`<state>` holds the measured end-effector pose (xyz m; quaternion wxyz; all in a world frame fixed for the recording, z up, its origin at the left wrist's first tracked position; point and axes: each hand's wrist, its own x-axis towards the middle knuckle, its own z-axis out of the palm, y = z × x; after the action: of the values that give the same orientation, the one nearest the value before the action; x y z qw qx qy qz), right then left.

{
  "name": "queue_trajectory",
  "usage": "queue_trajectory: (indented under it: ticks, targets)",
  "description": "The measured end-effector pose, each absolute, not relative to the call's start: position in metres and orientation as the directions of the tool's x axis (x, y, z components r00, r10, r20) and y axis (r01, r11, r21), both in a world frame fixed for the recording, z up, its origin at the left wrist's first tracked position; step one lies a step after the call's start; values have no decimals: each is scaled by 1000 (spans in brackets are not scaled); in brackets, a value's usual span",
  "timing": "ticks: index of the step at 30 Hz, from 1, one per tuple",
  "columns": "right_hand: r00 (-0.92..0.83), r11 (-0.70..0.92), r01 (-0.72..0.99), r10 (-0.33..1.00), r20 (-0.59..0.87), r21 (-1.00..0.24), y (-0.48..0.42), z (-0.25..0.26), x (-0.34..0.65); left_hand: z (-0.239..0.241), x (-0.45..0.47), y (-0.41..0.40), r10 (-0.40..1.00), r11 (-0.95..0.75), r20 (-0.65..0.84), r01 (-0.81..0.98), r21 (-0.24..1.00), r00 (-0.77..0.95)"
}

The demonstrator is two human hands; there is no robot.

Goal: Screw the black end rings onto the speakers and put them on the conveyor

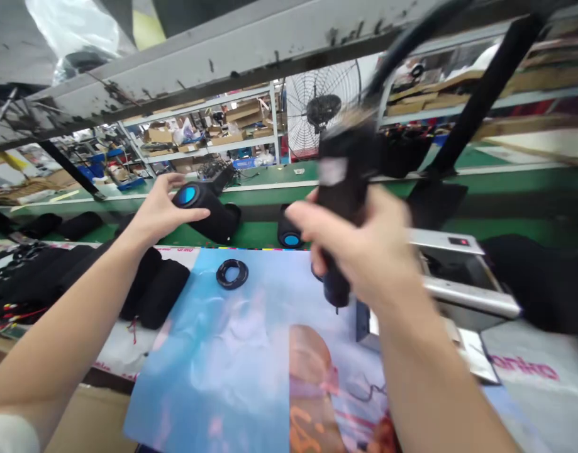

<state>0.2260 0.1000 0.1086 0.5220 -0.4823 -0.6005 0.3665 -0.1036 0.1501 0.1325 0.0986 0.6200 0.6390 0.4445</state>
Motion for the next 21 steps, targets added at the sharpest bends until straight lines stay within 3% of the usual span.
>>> queue_trajectory:
  ticks: [3,7,13,16,21]
  targets:
    - [-197,110,388,980,34,-915,116,81,163,118,-115,76,846,-253,497,675,693,-193]
    - [-307,62,665,931,-197,-745,142,39,89,56,-107,-2,844,-326,511,604,727,-160]
    - [-304,154,862,920,-249,-483,165,8,45,-24,-79,-34,874,-414,479,396,819,-78]
    - [-291,170,905,916,-276,-390,160,5,59,-31,-81,-32,901,-402,433,327,855,-27]
    - [-204,117,959,918,-340,-259,132,7,107,-15,-99,-25,936,-318,250,285,904,249]
